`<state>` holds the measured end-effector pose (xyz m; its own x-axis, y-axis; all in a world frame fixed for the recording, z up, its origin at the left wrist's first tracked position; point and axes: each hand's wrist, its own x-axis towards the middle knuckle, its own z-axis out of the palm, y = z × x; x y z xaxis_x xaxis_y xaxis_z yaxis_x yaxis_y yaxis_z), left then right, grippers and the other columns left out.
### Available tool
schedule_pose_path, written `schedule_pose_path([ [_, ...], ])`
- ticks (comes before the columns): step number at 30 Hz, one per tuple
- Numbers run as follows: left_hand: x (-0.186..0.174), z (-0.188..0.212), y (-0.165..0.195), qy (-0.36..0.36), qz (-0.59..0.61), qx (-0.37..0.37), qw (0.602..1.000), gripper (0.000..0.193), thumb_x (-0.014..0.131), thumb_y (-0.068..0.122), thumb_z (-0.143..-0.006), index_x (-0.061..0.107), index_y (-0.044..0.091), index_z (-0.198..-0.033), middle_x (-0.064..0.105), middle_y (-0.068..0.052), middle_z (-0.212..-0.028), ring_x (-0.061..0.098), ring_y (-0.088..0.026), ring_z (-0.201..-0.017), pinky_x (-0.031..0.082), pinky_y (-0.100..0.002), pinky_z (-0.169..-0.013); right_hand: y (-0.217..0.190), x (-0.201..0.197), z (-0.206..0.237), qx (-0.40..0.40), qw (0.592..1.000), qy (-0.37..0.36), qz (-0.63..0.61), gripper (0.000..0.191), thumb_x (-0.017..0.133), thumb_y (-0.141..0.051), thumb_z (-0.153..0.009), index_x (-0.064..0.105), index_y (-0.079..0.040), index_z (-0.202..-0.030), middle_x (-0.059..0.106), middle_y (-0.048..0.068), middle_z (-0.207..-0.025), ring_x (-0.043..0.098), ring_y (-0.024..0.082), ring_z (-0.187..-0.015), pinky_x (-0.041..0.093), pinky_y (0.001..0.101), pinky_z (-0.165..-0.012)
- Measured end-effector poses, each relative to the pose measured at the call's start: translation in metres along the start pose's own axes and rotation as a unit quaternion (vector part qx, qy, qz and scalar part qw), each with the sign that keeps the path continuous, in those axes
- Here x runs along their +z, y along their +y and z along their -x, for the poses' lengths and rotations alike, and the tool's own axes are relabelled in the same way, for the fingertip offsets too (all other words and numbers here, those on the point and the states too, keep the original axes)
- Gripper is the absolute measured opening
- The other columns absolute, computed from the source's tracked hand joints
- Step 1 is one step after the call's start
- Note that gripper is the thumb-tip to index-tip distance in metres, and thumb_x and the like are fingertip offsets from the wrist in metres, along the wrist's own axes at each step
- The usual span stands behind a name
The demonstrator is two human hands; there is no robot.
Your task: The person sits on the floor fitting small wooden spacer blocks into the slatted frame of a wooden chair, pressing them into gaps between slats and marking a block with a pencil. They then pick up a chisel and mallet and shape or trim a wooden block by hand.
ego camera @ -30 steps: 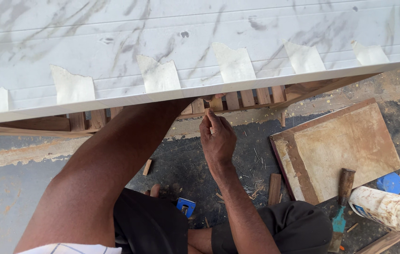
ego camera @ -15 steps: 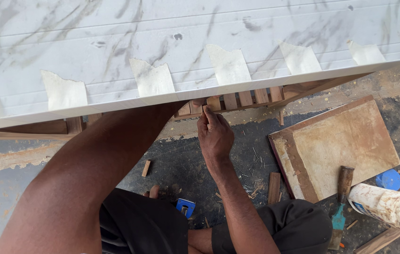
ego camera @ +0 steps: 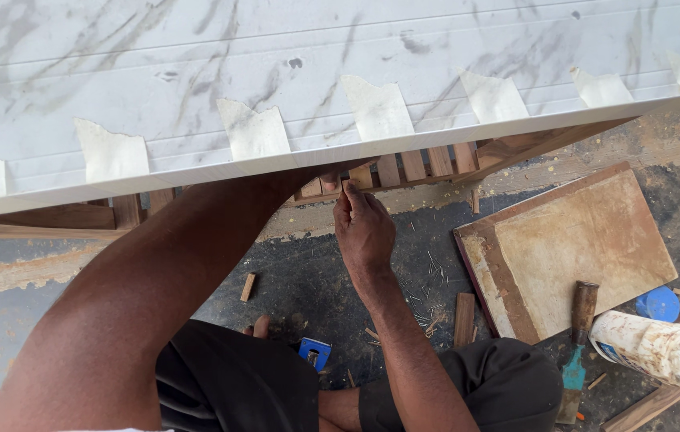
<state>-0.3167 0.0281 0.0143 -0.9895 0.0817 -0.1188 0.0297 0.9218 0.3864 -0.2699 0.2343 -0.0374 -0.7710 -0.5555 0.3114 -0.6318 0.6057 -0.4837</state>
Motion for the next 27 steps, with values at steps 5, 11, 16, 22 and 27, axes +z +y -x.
schedule_pose_path([
  [5, 0.001, -0.001, -0.002, 0.000, -0.004, 0.000, 1.000, 0.059, 0.083, 0.016, -0.079, 0.060, 0.032, -0.131, 0.064, -0.005, -0.112, 0.060, -0.027, -0.111, 0.051, -0.044, -0.099, 0.002, 0.001, 0.001, -0.032, 0.999, 0.014, 0.023, 0.028, 0.068, -0.020, -0.101, 0.072, -0.001, -0.122, 0.075, 0.013, -0.093, 0.076, 0.027, -0.090, 0.065, 0.0398, -0.075],
  [11, 0.001, -0.001, -0.003, 0.002, -0.005, -0.002, 1.000, 0.058, 0.083, 0.016, -0.079, 0.060, 0.032, -0.130, 0.065, -0.005, -0.111, 0.061, -0.027, -0.110, 0.051, -0.045, -0.098, 0.003, 0.004, 0.002, -0.032, 0.999, 0.024, 0.021, 0.027, 0.068, -0.018, -0.100, 0.072, 0.000, -0.120, 0.076, 0.014, -0.095, 0.076, 0.029, -0.092, 0.065, 0.0412, -0.079],
  [16, -0.007, -0.004, -0.003, 0.008, -0.009, -0.002, 1.000, 0.057, 0.083, 0.016, -0.079, 0.061, 0.031, -0.130, 0.065, -0.005, -0.111, 0.061, -0.027, -0.110, 0.051, -0.045, -0.098, 0.001, 0.003, 0.001, -0.030, 0.999, 0.019, 0.013, 0.027, 0.067, -0.017, -0.101, 0.071, 0.001, -0.120, 0.076, 0.016, -0.097, 0.076, 0.028, -0.094, 0.065, 0.0408, -0.081],
  [22, -0.009, -0.007, 0.000, 0.011, -0.008, 0.002, 1.000, 0.057, 0.083, 0.017, -0.079, 0.061, 0.030, -0.129, 0.065, -0.005, -0.110, 0.061, -0.027, -0.109, 0.052, -0.045, -0.098, 0.000, -0.004, -0.001, -0.088, 0.994, 0.032, 0.064, 0.026, 0.067, -0.017, -0.099, 0.072, 0.001, -0.119, 0.075, 0.015, -0.090, 0.076, 0.031, -0.088, 0.063, 0.0446, -0.081],
  [27, -0.006, -0.008, 0.000, 0.013, -0.005, 0.003, 1.000, 0.056, 0.083, 0.017, -0.079, 0.061, 0.030, -0.129, 0.065, -0.006, -0.110, 0.061, -0.027, -0.109, 0.052, -0.045, -0.097, 0.002, -0.003, 0.001, -0.089, 0.994, 0.037, 0.057, 0.025, 0.067, -0.016, -0.101, 0.071, 0.000, -0.119, 0.075, 0.015, -0.090, 0.076, 0.030, -0.088, 0.064, 0.0441, -0.079],
])
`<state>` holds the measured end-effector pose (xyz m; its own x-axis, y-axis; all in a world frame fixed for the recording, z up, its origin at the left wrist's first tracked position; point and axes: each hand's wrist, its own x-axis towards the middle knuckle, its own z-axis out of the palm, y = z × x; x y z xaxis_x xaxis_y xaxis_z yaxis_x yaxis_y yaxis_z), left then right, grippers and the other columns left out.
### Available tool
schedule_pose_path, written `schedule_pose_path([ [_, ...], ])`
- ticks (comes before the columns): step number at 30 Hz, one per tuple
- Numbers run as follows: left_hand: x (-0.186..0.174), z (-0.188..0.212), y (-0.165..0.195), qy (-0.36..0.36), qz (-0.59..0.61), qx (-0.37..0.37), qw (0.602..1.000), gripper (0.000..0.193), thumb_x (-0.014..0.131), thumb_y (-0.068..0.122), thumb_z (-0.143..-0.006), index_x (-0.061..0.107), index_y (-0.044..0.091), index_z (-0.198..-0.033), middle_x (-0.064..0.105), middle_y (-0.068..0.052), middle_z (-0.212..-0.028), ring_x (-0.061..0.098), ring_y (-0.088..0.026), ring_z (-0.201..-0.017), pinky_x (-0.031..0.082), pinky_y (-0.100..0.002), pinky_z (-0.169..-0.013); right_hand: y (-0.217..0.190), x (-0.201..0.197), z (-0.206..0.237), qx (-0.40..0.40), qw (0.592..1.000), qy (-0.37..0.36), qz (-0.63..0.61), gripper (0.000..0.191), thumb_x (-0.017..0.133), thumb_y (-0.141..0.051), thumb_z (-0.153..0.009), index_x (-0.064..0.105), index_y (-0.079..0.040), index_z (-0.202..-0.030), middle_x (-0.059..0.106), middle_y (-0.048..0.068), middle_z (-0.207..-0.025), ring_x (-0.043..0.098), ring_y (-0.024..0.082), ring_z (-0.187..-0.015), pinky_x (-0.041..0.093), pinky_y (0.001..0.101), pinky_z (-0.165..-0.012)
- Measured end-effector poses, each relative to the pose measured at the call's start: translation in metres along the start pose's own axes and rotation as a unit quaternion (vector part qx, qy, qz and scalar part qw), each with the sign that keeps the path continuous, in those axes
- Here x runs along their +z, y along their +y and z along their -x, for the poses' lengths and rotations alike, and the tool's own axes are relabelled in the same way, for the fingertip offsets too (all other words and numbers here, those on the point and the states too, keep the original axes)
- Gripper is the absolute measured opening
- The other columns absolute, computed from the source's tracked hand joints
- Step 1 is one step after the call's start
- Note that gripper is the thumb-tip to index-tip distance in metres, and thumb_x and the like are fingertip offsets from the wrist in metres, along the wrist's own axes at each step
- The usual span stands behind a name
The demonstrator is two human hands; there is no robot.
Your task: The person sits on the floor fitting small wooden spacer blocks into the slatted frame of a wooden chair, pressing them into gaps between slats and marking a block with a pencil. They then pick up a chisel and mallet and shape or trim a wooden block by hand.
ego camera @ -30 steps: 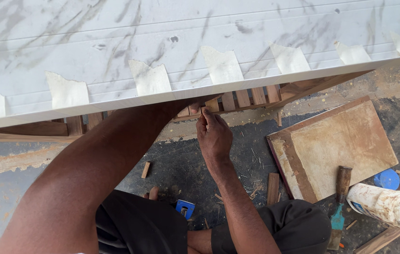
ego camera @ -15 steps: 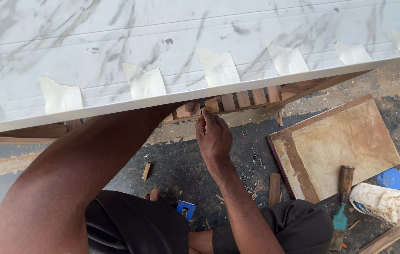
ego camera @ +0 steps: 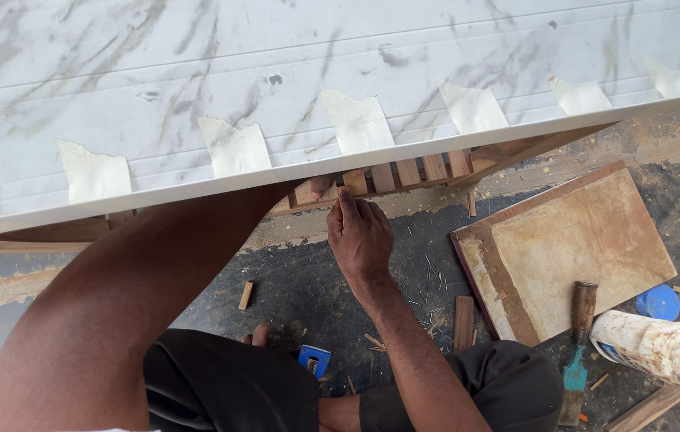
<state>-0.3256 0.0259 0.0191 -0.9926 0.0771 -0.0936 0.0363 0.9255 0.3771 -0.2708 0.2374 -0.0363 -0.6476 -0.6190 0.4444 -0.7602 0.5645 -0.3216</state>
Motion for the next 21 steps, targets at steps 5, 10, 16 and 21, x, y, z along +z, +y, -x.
schedule_pose_path([
  [5, 0.001, 0.003, -0.001, 0.000, 0.002, -0.005, 1.000, 0.056, 0.083, 0.017, -0.079, 0.061, 0.029, -0.128, 0.065, -0.006, -0.109, 0.062, -0.027, -0.108, 0.052, -0.045, -0.097, 0.000, 0.004, 0.000, -0.002, 1.000, 0.005, -0.001, 0.026, 0.067, -0.016, -0.101, 0.070, 0.001, -0.121, 0.075, 0.015, -0.091, 0.076, 0.029, -0.089, 0.064, 0.0429, -0.079],
  [10, 0.001, 0.007, -0.001, 0.001, 0.004, -0.007, 1.000, 0.055, 0.084, 0.018, -0.079, 0.062, 0.029, -0.128, 0.065, -0.006, -0.109, 0.062, -0.027, -0.108, 0.052, -0.045, -0.096, -0.006, -0.007, 0.003, 0.012, 1.000, -0.007, -0.028, 0.026, 0.068, -0.013, -0.100, 0.070, 0.001, -0.122, 0.074, 0.013, -0.087, 0.075, 0.027, -0.086, 0.064, 0.0413, -0.076],
  [16, -0.005, 0.020, -0.007, 0.006, 0.001, -0.018, 1.000, 0.055, 0.084, 0.018, -0.078, 0.062, 0.028, -0.128, 0.066, -0.006, -0.108, 0.062, -0.027, -0.107, 0.052, -0.045, -0.096, -0.030, -0.006, 0.018, 0.026, 0.994, 0.028, -0.100, 0.026, 0.072, -0.010, -0.099, 0.067, -0.003, -0.123, 0.074, 0.011, -0.091, 0.076, 0.024, -0.090, 0.065, 0.0374, -0.076],
  [21, -0.016, 0.031, -0.018, 0.016, -0.006, -0.028, 0.999, 0.054, 0.084, 0.018, -0.078, 0.062, 0.028, -0.127, 0.066, -0.006, -0.108, 0.062, -0.027, -0.107, 0.052, -0.045, -0.096, -0.036, 0.017, 0.012, 0.015, 0.994, 0.057, -0.089, 0.029, 0.072, -0.009, -0.098, 0.064, -0.005, -0.126, 0.073, 0.010, -0.088, 0.076, 0.025, -0.089, 0.064, 0.0386, -0.077],
])
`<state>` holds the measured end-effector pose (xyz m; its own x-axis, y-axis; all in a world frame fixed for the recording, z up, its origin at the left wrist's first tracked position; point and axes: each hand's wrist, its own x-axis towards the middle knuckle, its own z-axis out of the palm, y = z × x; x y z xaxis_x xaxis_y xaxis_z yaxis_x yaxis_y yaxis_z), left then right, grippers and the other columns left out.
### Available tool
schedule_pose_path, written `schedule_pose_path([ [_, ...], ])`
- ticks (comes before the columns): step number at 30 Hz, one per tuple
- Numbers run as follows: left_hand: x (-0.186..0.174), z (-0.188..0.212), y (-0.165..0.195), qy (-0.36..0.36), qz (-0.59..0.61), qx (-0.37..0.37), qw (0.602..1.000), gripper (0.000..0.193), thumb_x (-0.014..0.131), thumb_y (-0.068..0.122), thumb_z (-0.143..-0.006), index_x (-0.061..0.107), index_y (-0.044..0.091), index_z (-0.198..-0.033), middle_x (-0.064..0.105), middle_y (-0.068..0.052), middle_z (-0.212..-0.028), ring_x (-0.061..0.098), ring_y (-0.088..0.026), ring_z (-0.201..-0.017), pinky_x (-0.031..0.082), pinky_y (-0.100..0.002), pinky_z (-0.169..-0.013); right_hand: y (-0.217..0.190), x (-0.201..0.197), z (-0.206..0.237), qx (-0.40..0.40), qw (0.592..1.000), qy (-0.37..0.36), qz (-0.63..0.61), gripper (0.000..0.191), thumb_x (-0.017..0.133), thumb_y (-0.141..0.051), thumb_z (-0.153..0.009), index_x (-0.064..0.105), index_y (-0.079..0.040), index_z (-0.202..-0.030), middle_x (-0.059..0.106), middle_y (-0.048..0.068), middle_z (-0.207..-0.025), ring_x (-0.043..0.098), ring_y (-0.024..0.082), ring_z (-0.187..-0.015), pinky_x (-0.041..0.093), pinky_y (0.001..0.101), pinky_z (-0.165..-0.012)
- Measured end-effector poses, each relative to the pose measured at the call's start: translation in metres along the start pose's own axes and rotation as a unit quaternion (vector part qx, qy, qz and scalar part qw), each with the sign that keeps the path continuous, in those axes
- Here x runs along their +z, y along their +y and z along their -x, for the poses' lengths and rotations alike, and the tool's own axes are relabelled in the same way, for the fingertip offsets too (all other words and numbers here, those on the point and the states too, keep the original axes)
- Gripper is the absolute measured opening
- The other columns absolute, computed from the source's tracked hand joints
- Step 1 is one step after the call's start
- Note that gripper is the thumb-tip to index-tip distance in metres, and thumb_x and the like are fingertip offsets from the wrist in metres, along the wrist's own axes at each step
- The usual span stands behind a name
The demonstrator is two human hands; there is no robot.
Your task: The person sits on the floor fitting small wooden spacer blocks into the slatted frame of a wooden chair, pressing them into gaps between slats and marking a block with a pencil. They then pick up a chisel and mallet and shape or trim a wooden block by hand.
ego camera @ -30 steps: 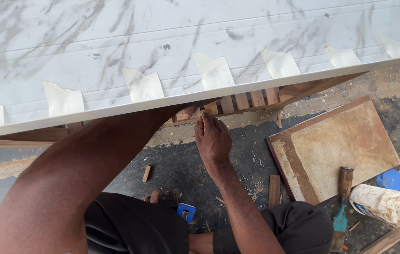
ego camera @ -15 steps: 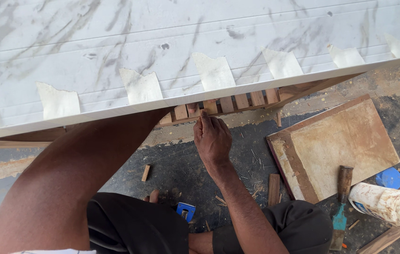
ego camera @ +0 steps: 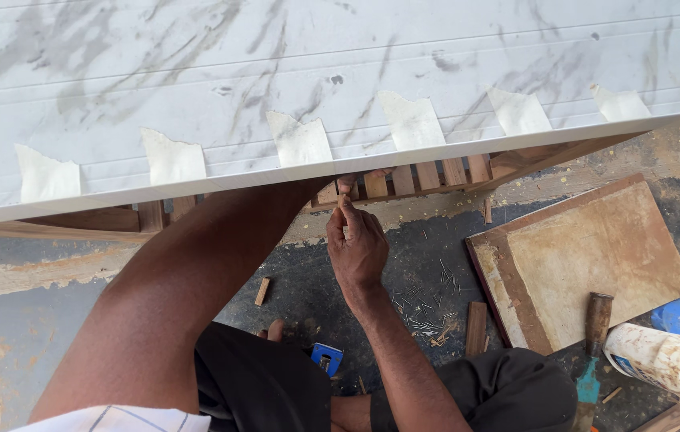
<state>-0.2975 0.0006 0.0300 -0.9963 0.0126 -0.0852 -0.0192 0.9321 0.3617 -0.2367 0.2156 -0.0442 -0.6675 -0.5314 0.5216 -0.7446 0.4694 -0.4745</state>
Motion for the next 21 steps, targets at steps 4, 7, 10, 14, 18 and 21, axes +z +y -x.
schedule_pose_path([
  [4, -0.001, 0.006, -0.006, 0.006, 0.007, -0.004, 1.000, 0.054, 0.084, 0.019, -0.078, 0.062, 0.027, -0.127, 0.066, -0.006, -0.107, 0.062, -0.027, -0.107, 0.052, -0.045, -0.095, -0.004, 0.005, 0.001, 0.020, 0.999, -0.024, -0.016, 0.027, 0.073, -0.009, -0.098, 0.066, -0.007, -0.124, 0.074, 0.010, -0.087, 0.076, 0.025, -0.088, 0.064, 0.0386, -0.077],
  [7, 0.000, 0.009, -0.010, 0.010, 0.010, -0.008, 1.000, 0.054, 0.084, 0.019, -0.078, 0.062, 0.027, -0.126, 0.066, -0.006, -0.107, 0.063, -0.027, -0.106, 0.053, -0.045, -0.095, -0.007, 0.001, -0.001, 0.016, 1.000, -0.010, -0.012, 0.026, 0.072, -0.011, -0.098, 0.069, -0.005, -0.122, 0.075, 0.011, -0.091, 0.076, 0.025, -0.090, 0.064, 0.0395, -0.079],
  [10, 0.002, 0.009, -0.010, 0.011, 0.014, -0.007, 1.000, 0.053, 0.084, 0.019, -0.078, 0.063, 0.027, -0.126, 0.066, -0.006, -0.107, 0.063, -0.028, -0.106, 0.053, -0.045, -0.095, -0.008, -0.003, -0.006, 0.022, 0.999, -0.029, 0.025, 0.023, 0.072, -0.012, -0.097, 0.073, -0.005, -0.118, 0.076, 0.010, -0.088, 0.076, 0.026, -0.087, 0.064, 0.0411, -0.078],
  [14, 0.003, 0.008, -0.010, 0.015, 0.018, -0.007, 1.000, 0.053, 0.084, 0.019, -0.078, 0.063, 0.026, -0.126, 0.066, -0.006, -0.106, 0.063, -0.028, -0.106, 0.053, -0.045, -0.095, -0.010, 0.000, -0.013, 0.004, 0.997, -0.028, 0.069, 0.021, 0.071, -0.013, -0.097, 0.074, -0.004, -0.116, 0.076, 0.011, -0.084, 0.076, 0.027, -0.081, 0.063, 0.0413, -0.076],
  [18, 0.003, 0.009, -0.012, 0.017, 0.018, -0.006, 1.000, 0.053, 0.084, 0.020, -0.078, 0.063, 0.026, -0.126, 0.066, -0.007, -0.106, 0.063, -0.028, -0.105, 0.053, -0.045, -0.094, -0.013, 0.004, -0.014, 0.009, 0.995, -0.032, 0.092, 0.021, 0.071, -0.014, -0.097, 0.074, -0.003, -0.114, 0.075, 0.011, -0.083, 0.075, 0.027, -0.079, 0.063, 0.0412, -0.076],
  [21, 0.004, 0.011, -0.012, 0.017, 0.021, -0.009, 1.000, 0.052, 0.085, 0.020, -0.078, 0.063, 0.026, -0.125, 0.067, -0.007, -0.106, 0.063, -0.028, -0.105, 0.053, -0.045, -0.094, -0.014, 0.002, -0.013, 0.005, 0.994, -0.050, 0.094, 0.023, 0.071, -0.014, -0.097, 0.074, -0.001, -0.116, 0.075, 0.012, -0.083, 0.075, 0.028, -0.078, 0.063, 0.0416, -0.076],
])
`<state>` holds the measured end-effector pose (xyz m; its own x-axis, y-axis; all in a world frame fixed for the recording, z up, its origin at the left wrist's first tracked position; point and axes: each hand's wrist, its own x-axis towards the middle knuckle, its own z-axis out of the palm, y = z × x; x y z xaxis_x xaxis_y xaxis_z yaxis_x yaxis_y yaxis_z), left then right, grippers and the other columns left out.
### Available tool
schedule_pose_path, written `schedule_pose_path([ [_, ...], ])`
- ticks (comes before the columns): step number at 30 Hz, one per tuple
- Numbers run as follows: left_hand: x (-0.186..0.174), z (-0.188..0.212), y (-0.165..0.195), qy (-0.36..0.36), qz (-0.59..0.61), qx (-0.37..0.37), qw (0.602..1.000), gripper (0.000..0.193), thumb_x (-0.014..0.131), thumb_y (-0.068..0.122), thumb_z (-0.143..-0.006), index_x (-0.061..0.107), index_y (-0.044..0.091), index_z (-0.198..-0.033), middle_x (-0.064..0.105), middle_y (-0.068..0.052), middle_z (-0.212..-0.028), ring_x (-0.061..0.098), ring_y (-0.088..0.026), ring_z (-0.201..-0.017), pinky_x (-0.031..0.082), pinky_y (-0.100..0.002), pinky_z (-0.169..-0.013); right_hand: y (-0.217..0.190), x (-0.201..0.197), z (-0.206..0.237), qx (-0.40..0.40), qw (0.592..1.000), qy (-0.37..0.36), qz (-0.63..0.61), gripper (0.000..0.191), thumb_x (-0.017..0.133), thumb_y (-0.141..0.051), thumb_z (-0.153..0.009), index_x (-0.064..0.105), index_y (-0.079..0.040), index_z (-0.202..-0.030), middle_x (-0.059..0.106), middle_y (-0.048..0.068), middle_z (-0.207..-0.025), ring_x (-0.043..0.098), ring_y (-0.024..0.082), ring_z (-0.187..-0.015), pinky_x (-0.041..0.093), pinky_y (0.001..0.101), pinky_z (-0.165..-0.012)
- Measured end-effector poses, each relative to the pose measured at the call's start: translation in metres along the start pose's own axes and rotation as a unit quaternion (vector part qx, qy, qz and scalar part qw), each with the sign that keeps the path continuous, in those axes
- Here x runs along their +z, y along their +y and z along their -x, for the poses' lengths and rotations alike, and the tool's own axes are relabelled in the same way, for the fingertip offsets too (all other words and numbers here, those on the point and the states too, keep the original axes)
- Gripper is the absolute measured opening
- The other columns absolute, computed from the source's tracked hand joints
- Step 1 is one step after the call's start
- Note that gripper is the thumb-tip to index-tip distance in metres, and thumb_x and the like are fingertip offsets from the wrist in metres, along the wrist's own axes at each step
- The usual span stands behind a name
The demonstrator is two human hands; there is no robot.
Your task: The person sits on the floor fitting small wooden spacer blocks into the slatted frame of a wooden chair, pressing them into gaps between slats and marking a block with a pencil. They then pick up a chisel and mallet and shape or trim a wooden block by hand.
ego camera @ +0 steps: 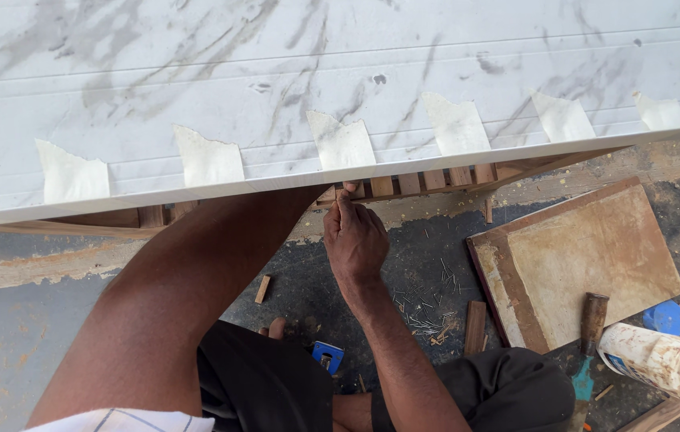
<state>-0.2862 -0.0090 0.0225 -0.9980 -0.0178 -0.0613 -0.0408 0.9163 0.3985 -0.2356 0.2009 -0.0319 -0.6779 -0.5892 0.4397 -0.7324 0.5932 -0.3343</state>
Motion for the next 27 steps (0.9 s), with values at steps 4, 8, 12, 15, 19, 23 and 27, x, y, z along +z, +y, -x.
schedule_pose_path([
  [4, -0.005, 0.003, 0.003, 0.004, 0.000, 0.000, 1.000, 0.052, 0.085, 0.020, -0.078, 0.063, 0.025, -0.125, 0.067, -0.007, -0.105, 0.063, -0.028, -0.105, 0.053, -0.045, -0.094, -0.001, -0.007, -0.003, -0.020, 0.999, -0.019, 0.022, 0.024, 0.069, -0.014, -0.097, 0.073, 0.000, -0.117, 0.075, 0.014, -0.086, 0.075, 0.027, -0.079, 0.062, 0.0424, -0.079],
  [8, -0.018, 0.004, 0.005, 0.012, -0.010, 0.002, 1.000, 0.052, 0.085, 0.020, -0.078, 0.064, 0.025, -0.125, 0.067, -0.007, -0.105, 0.064, -0.028, -0.104, 0.053, -0.045, -0.093, -0.007, -0.010, -0.009, -0.021, 0.999, 0.000, 0.032, 0.021, 0.067, -0.014, -0.096, 0.073, -0.002, -0.113, 0.076, 0.014, -0.088, 0.076, 0.029, -0.082, 0.062, 0.0424, -0.080],
  [12, -0.020, 0.001, 0.013, 0.019, -0.006, 0.013, 1.000, 0.051, 0.085, 0.021, -0.078, 0.064, 0.024, -0.124, 0.067, -0.007, -0.105, 0.064, -0.028, -0.104, 0.053, -0.045, -0.093, -0.007, -0.013, -0.008, -0.013, 1.000, 0.010, 0.003, 0.020, 0.067, -0.013, -0.098, 0.072, -0.001, -0.113, 0.077, 0.014, -0.091, 0.076, 0.029, -0.084, 0.062, 0.0429, -0.082],
  [15, -0.016, 0.000, 0.017, 0.022, 0.003, 0.011, 1.000, 0.051, 0.085, 0.021, -0.078, 0.064, 0.024, -0.124, 0.067, -0.007, -0.104, 0.064, -0.028, -0.104, 0.053, -0.045, -0.093, -0.004, -0.013, -0.005, -0.009, 1.000, -0.009, 0.005, 0.022, 0.068, -0.013, -0.098, 0.074, -0.001, -0.116, 0.077, 0.014, -0.087, 0.076, 0.029, -0.082, 0.062, 0.0438, -0.081],
  [19, -0.017, 0.002, 0.014, 0.023, 0.002, 0.009, 1.000, 0.051, 0.085, 0.021, -0.078, 0.064, 0.024, -0.124, 0.067, -0.007, -0.104, 0.064, -0.028, -0.103, 0.054, -0.045, -0.093, -0.001, -0.008, -0.004, -0.002, 1.000, -0.014, 0.005, 0.021, 0.067, -0.013, -0.097, 0.074, -0.001, -0.113, 0.077, 0.015, -0.089, 0.077, 0.028, -0.083, 0.063, 0.0429, -0.082],
  [23, -0.026, 0.008, 0.010, 0.030, -0.002, 0.003, 1.000, 0.050, 0.085, 0.021, -0.078, 0.064, 0.023, -0.123, 0.067, -0.007, -0.104, 0.064, -0.028, -0.103, 0.054, -0.045, -0.092, 0.000, -0.005, -0.006, -0.010, 1.000, 0.002, 0.003, 0.021, 0.068, -0.014, -0.096, 0.074, -0.002, -0.112, 0.078, 0.016, -0.092, 0.077, 0.029, -0.086, 0.063, 0.0425, -0.084],
  [27, -0.031, 0.017, 0.008, 0.033, -0.008, -0.006, 0.999, 0.050, 0.085, 0.022, -0.077, 0.064, 0.023, -0.123, 0.067, -0.007, -0.103, 0.064, -0.028, -0.102, 0.054, -0.045, -0.092, 0.002, -0.004, -0.006, -0.004, 1.000, -0.006, 0.010, 0.023, 0.070, -0.016, -0.095, 0.074, -0.002, -0.112, 0.078, 0.016, -0.093, 0.076, 0.030, -0.088, 0.063, 0.0433, -0.083],
])
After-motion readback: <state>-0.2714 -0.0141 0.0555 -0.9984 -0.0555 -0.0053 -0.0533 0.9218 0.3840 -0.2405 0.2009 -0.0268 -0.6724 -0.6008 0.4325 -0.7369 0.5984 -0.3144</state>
